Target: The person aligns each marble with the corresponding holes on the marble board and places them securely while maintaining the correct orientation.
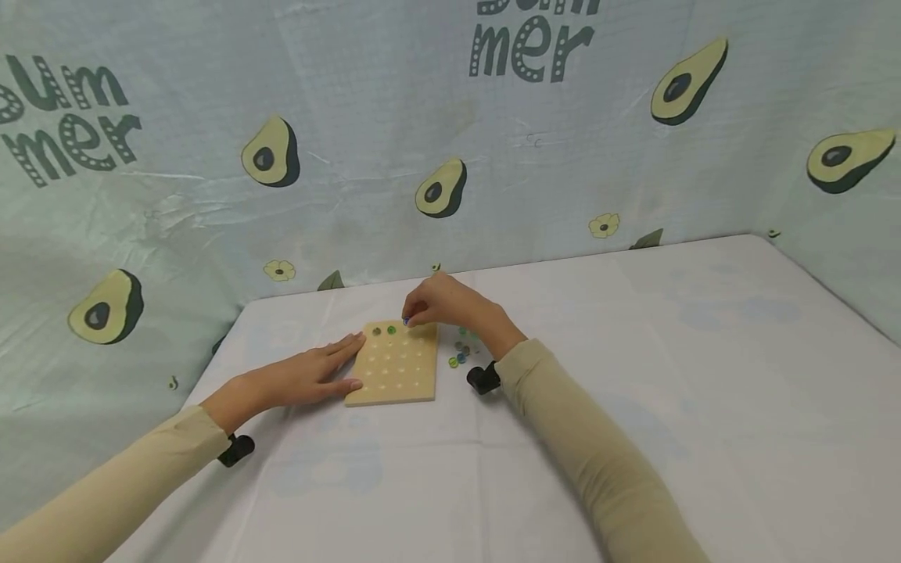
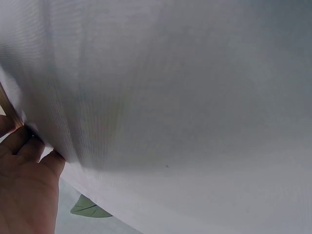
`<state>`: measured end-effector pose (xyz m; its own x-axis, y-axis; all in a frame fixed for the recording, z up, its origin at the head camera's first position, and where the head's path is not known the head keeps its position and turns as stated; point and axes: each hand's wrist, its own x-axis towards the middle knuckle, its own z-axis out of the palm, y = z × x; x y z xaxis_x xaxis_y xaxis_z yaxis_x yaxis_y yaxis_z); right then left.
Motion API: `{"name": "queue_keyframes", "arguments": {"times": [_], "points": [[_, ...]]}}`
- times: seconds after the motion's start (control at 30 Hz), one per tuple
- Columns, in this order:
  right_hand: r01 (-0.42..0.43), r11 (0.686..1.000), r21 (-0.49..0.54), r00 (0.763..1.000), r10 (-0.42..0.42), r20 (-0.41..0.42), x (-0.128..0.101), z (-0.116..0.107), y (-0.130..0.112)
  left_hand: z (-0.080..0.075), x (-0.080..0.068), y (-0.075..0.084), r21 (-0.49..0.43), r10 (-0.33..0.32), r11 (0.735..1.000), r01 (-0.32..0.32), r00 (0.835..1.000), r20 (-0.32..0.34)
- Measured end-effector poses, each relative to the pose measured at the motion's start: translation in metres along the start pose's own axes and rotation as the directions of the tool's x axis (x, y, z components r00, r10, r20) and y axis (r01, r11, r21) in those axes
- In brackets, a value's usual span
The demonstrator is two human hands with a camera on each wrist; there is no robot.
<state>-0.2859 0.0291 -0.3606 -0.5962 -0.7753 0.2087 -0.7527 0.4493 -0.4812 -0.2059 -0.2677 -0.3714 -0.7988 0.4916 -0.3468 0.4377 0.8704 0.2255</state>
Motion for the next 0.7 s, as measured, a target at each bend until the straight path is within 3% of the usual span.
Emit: {"name": "queue_keyframes", "arguments": {"times": [0.43, 0.7], "points": [[-0.141, 0.99, 0.013, 0.99, 0.14, 0.011, 0.008, 0.007, 0.004, -0.002, -0.001, 0.002, -0.02, 0.0, 1.0, -0.001, 1.0, -0.016], [-0.281, 0.959, 0.043, 0.96, 0.281, -0.004, 0.012, 0.011, -0.002, 0.002, -0.004, 0.003, -0.027, -0.006, 1.0, 0.005, 1.0, -0.028]]}}
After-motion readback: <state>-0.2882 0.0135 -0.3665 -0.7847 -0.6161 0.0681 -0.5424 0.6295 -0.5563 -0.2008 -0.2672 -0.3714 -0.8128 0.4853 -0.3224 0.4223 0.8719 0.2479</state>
